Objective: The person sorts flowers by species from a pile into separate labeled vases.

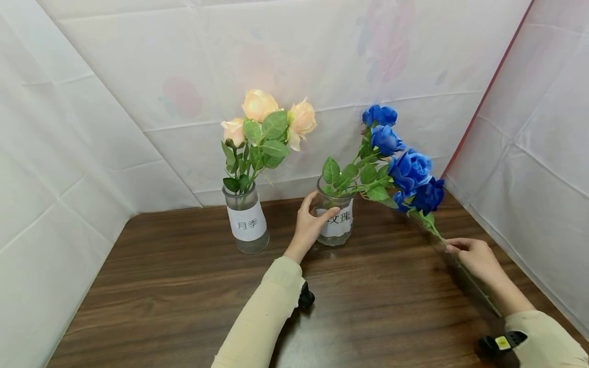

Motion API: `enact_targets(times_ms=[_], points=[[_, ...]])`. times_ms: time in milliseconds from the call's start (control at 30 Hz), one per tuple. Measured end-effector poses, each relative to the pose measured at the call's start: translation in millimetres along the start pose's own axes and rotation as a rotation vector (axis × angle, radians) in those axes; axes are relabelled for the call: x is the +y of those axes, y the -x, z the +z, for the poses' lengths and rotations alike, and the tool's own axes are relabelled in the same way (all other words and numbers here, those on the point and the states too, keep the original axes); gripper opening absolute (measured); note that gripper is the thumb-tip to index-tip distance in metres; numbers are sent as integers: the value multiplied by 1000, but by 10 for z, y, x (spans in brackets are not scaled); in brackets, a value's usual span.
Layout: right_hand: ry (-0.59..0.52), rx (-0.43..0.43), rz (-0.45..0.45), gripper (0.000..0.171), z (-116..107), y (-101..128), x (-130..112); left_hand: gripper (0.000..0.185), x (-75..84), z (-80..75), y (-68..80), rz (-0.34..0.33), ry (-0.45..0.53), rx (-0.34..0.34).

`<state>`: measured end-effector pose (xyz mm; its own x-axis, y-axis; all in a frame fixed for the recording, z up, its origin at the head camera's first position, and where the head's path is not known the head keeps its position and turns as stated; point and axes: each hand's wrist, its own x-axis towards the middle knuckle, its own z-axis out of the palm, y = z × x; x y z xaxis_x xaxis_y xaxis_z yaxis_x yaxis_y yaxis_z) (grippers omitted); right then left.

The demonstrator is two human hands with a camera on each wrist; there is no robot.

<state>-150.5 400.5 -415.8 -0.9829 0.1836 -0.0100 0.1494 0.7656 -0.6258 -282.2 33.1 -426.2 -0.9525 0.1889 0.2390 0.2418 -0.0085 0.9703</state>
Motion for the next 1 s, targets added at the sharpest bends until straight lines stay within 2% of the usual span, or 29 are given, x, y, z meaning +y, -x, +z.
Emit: enact_targets(times_ms=[200,233,300,367,400,467,567,800,1000], points=[[-129,65,29,50,-219,121,-82,73,-4,-2,-5,8,1,1],[-162,82,28,50,-248,136,-100,75,-52,2,-26,12,2,6],[-294,116,33,35,-285,165,-137,76,-45,0,-25,7,-1,6],[-487,145,17,17,-289,187,-179,77,-43,-1,-27,4,-4,9],[-592,161,1,11,-278,196,-203,77,-43,-1,-29,2,-5,11],[-806,187,-38,18,-242,216,-260,76,-45,-1,-30,1,-5,14],[-1034,206,-106,17,-153,243,-360,75,-47,0,-32,1,3,14],[-1274,266,-251,14,74,261,-677,74,-51,5,-32,1,-5,15],[-1507,426,-267,7,293,244,-1028,78,-58,4,-21,-1,-6,13]])
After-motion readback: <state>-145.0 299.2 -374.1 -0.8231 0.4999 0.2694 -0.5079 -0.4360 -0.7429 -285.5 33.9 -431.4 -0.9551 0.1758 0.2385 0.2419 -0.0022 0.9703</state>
